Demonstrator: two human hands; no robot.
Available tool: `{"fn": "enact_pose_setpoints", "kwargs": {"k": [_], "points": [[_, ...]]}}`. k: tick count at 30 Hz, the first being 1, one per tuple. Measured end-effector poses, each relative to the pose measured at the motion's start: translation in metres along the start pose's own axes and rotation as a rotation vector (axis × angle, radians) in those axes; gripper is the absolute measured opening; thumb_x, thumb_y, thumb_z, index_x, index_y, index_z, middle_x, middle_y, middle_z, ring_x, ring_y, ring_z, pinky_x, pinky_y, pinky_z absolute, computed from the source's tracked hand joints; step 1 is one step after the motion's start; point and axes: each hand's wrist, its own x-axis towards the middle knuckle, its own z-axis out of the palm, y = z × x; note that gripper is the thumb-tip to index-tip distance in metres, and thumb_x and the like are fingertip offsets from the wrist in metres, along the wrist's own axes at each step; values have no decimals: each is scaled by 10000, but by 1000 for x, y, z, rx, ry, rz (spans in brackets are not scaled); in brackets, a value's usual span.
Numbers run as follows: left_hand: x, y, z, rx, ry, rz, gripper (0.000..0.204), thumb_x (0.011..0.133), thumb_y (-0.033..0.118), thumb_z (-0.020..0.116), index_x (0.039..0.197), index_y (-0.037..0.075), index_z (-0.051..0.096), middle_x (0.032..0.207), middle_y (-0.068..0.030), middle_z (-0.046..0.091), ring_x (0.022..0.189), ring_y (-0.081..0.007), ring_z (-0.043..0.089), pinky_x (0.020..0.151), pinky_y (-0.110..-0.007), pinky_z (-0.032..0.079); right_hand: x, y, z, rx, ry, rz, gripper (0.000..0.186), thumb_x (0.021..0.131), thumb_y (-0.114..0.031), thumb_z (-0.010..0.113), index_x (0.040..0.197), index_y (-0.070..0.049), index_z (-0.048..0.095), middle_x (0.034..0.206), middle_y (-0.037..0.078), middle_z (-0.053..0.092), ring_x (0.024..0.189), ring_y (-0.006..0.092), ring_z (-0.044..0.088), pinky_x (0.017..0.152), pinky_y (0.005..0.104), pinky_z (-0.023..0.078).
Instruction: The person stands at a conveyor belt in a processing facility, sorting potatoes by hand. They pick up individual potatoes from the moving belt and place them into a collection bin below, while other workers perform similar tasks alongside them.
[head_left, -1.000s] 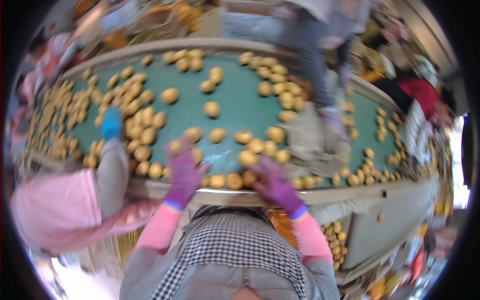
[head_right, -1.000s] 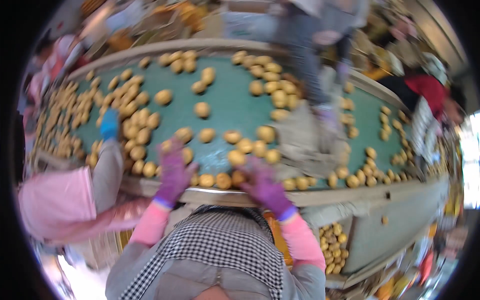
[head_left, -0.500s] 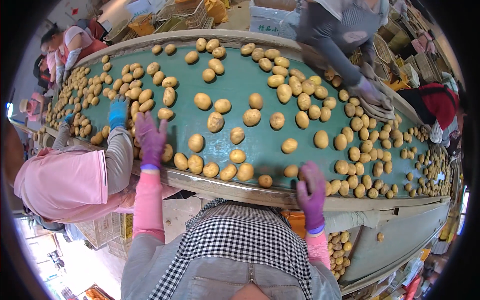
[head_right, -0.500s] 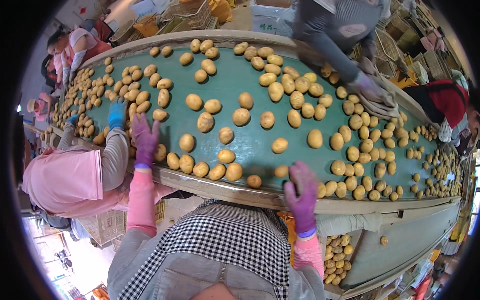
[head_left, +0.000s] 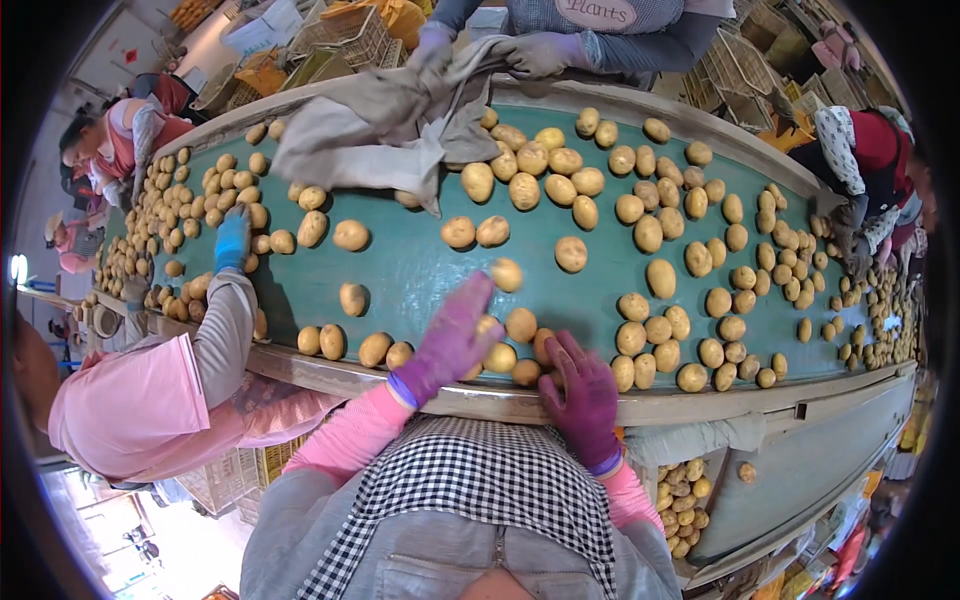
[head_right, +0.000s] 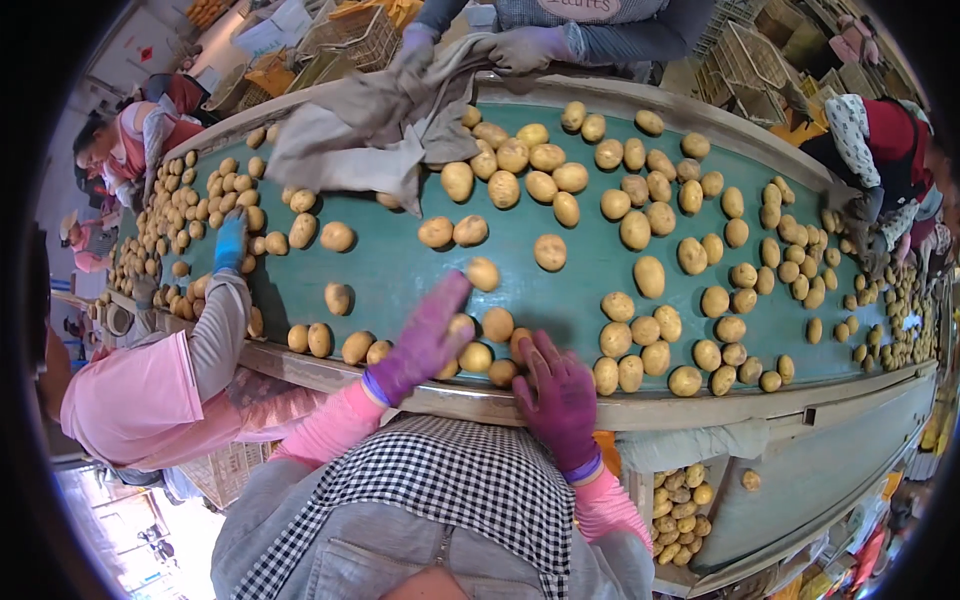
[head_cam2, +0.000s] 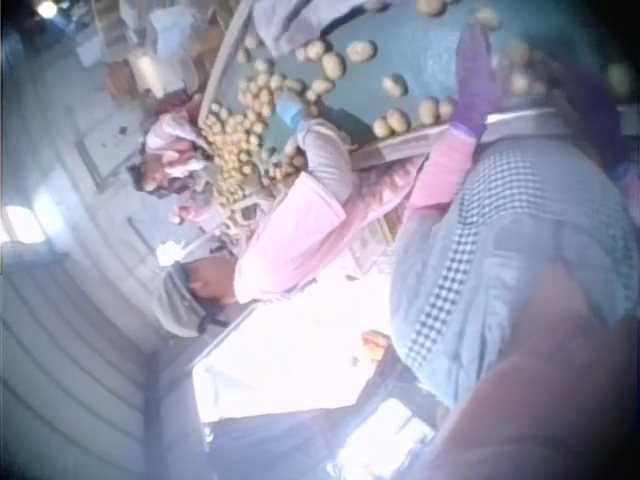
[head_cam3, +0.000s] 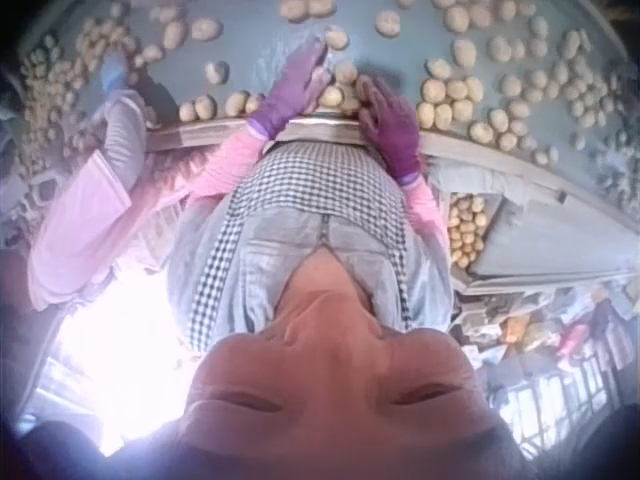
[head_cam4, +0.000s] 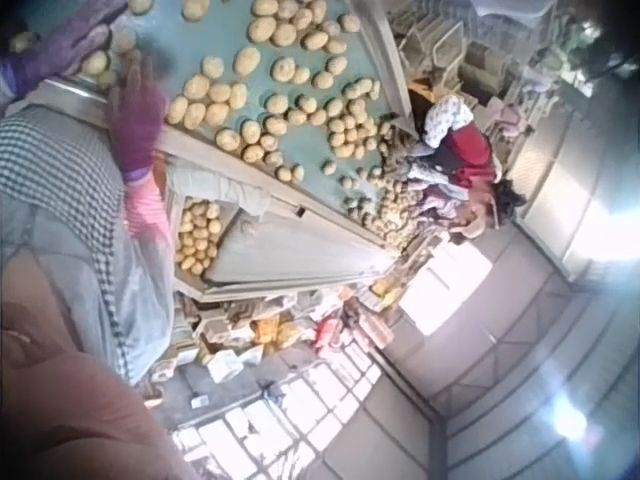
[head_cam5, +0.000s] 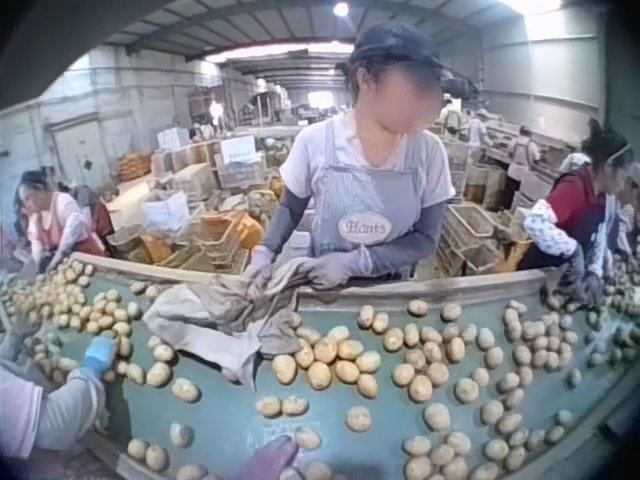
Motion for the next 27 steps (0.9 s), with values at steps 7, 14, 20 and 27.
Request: {"fn": "enact_pose_setpoints", "kwargs": {"k": [7,14,20,27], "points": [[-66,3,-68,240,346,95,462,948,137,662,1395,20,655,1479,-220,610,1388,-428,554,1198,-534,409,-10,13,3,26,63,-58,495,882,-148,761,1355,-36,666,1331,172,715,1137,358,691,1023,487,534],[-151,-158,-142,630,472,-554,700,1030,387,638,1587,1,463,1592,-321,471,1492,-477,419,1269,-558,268,12,-47,25,184,5,-188,468,868,-142,770,1320,-49,694,1402,176,668,1251,388,647,1042,499,526],[-92,-76,-128,575,201,-441,690,1002,413,658,1505,-39,521,1533,-338,507,1383,-488,521,1214,-531,367,25,-66,56,108,-163,-230,587,876,-204,777,1435,-85,641,1526,174,587,1304,379,609,1086,501,513],[-66,-36,-60,422,178,-128,731,921,380,761,1492,-16,536,1513,-315,525,1432,-448,504,1210,-523,389,36,-27,38,162,-120,-102,469,955,-191,719,1400,-52,667,1390,196,694,1273,344,683,1087,436,542]]}}
